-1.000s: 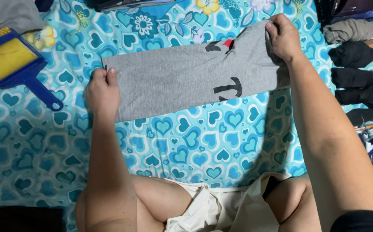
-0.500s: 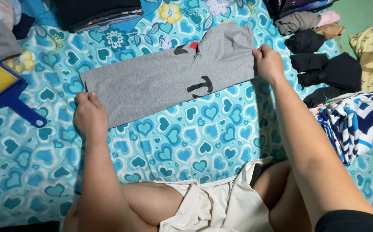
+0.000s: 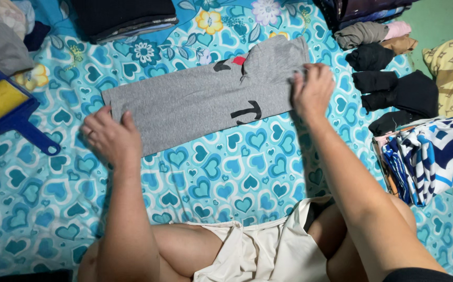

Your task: The person sits on a bed and folds a grey t-shirt by hand. They smooth the fabric, fold the sleeves and sides inward, and then fold the shirt into a compact rectangle. The folded shirt is placed on a stack of other folded clothes.

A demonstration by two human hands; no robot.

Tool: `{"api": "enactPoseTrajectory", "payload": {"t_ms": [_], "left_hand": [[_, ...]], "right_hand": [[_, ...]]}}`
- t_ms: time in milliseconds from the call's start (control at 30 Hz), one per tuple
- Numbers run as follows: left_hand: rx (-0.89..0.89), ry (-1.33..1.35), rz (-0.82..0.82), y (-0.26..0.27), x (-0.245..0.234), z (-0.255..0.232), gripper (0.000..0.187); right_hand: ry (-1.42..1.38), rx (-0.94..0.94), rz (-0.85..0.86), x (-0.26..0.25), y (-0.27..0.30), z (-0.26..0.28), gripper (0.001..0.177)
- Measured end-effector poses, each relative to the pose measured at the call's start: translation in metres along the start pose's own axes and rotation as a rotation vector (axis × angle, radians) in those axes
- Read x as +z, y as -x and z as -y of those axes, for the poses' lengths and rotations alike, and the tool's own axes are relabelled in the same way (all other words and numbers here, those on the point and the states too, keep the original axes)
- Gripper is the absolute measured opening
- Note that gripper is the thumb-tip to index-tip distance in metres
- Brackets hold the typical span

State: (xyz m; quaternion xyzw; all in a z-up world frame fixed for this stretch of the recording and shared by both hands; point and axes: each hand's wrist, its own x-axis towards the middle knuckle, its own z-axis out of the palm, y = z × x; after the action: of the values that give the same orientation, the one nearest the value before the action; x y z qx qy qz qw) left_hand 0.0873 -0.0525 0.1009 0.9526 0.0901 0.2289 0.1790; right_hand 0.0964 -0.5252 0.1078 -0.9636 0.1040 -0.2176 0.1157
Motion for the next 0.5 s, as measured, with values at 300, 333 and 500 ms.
{"api": "enactPoseTrajectory", "payload": {"t_ms": [300,333,500], "left_hand": [[0.315,0.069,0.445,0.030,0.033,-0.042,0.073],[0.270,0.075,0.444,0.025,0.032,-0.035,0.075],[0.120,-0.039,0.404,0.021,0.024,-0.024,0.074]], "right_hand": [[0.064,-0.017,0.331,0.029,0.018,0.023,0.070],[0.055,0.002,0.343,0.028,0.012,0.015,0.071],[0.052,0.068,0.389,0.027,-0.007,-0.011,0.080]]}}
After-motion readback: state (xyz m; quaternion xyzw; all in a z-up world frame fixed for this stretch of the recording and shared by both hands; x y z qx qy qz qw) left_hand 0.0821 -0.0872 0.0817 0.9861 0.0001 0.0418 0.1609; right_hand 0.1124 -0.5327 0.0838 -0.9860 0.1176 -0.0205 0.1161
